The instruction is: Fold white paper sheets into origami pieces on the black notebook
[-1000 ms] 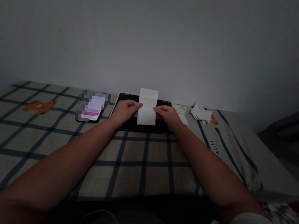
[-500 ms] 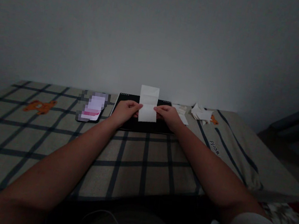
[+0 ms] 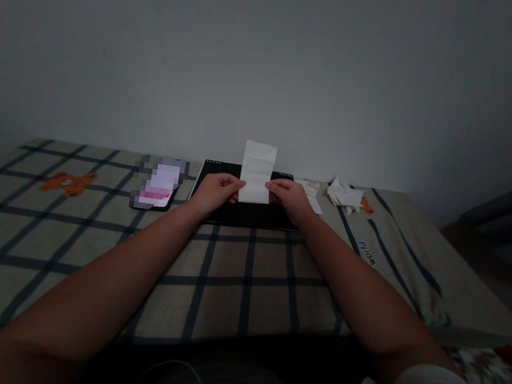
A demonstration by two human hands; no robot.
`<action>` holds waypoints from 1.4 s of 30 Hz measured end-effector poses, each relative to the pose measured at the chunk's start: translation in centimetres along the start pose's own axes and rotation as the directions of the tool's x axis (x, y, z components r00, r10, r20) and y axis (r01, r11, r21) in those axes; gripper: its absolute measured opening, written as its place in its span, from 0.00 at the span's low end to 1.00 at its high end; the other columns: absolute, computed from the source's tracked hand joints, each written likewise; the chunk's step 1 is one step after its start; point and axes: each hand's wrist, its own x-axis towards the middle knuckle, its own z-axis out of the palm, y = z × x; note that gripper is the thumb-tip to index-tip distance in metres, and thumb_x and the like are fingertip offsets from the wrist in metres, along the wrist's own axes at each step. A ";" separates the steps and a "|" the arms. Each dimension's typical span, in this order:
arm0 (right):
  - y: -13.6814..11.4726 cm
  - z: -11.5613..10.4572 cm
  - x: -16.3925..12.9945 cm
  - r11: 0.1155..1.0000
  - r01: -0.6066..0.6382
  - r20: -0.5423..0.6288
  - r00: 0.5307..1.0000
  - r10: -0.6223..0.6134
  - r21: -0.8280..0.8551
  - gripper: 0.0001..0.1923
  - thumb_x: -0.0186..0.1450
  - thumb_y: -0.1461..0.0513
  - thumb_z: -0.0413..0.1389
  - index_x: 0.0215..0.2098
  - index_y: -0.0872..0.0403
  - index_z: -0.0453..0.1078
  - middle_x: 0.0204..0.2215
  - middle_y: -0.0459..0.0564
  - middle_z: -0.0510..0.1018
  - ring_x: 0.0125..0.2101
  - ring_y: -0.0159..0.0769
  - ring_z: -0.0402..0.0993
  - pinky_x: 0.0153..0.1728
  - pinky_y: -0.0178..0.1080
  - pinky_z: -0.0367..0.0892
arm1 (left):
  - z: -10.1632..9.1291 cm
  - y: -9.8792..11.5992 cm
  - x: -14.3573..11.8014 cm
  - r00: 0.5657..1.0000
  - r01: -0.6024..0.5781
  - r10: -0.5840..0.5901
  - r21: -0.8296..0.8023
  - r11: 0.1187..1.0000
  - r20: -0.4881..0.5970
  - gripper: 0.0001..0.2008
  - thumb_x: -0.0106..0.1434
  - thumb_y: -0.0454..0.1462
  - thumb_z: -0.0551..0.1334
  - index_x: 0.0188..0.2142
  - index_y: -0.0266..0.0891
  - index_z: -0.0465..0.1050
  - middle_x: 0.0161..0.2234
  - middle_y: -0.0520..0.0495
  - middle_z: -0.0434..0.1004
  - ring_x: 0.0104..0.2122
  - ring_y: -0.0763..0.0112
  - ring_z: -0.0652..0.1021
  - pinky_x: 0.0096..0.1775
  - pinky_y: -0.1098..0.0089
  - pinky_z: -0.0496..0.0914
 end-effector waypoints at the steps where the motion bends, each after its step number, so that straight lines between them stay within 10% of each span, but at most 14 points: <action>1: 0.0 0.0 0.1 1.000 0.007 -0.014 1.000 -0.007 -0.010 0.10 0.53 0.58 0.65 0.29 0.56 0.75 0.22 0.45 0.76 0.24 0.29 0.70 0.31 0.37 0.69 | 0.0 0.0 0.0 1.000 0.018 -0.018 -0.012 1.000 0.011 0.14 0.55 0.45 0.68 0.31 0.35 0.77 0.26 0.48 0.77 0.25 0.74 0.74 0.29 0.72 0.71; 15: 0.3 0.1 0.2 0.999 -0.014 0.044 0.999 0.015 -0.036 0.09 0.55 0.58 0.65 0.28 0.56 0.73 0.22 0.46 0.77 0.23 0.29 0.73 0.28 0.35 0.70 | 0.0 -0.1 0.1 0.998 0.047 -0.051 -0.071 0.996 -0.044 0.11 0.56 0.42 0.64 0.33 0.36 0.75 0.30 0.49 0.75 0.27 0.72 0.73 0.26 0.73 0.71; 19: -0.1 -0.4 0.0 0.950 0.180 -0.035 0.980 -0.195 -0.257 0.09 0.60 0.56 0.60 0.31 0.55 0.72 0.22 0.47 0.76 0.24 0.32 0.71 0.29 0.37 0.68 | -0.9 -1.0 1.0 0.989 0.007 0.006 0.091 0.996 -0.147 0.12 0.60 0.43 0.58 0.33 0.36 0.73 0.27 0.50 0.73 0.25 0.71 0.71 0.26 0.72 0.68; 24: -1.3 -1.4 -0.6 0.426 0.599 0.204 0.710 -0.674 -0.678 0.09 0.65 0.58 0.55 0.35 0.55 0.74 0.31 0.52 0.76 0.35 0.39 0.70 0.42 0.43 0.65 | -2.1 -1.4 1.7 0.986 -0.070 0.128 0.435 0.898 -0.105 0.13 0.62 0.40 0.54 0.33 0.36 0.75 0.34 0.46 0.78 0.36 0.64 0.76 0.38 0.68 0.68; 30: -1.0 -1.5 -1.1 0.065 0.673 0.555 0.657 -0.510 -0.737 0.17 0.61 0.53 0.61 0.47 0.49 0.74 0.53 0.56 0.71 0.54 0.49 0.63 0.52 0.51 0.55 | -2.5 -0.7 1.4 0.987 -0.150 0.087 0.583 0.798 0.134 0.16 0.61 0.42 0.52 0.35 0.37 0.76 0.34 0.45 0.79 0.34 0.62 0.76 0.35 0.67 0.67; 35: -0.2 -1.6 -1.0 0.116 0.731 0.671 0.668 -0.323 -0.672 0.18 0.62 0.55 0.61 0.49 0.50 0.73 0.57 0.55 0.71 0.57 0.47 0.63 0.53 0.51 0.56 | -2.8 -0.8 1.3 0.961 -0.239 0.065 0.696 0.677 0.267 0.18 0.63 0.42 0.51 0.39 0.37 0.78 0.37 0.44 0.80 0.36 0.62 0.77 0.37 0.67 0.68; 42: 0.2 -1.5 -0.7 0.231 0.737 0.695 0.676 -0.245 -0.635 0.14 0.64 0.58 0.59 0.46 0.55 0.76 0.49 0.56 0.77 0.49 0.42 0.71 0.49 0.44 0.65 | -2.6 -1.2 1.1 0.904 -0.376 0.359 0.831 0.411 0.232 0.16 0.62 0.39 0.58 0.47 0.39 0.77 0.43 0.41 0.77 0.45 0.58 0.74 0.45 0.60 0.66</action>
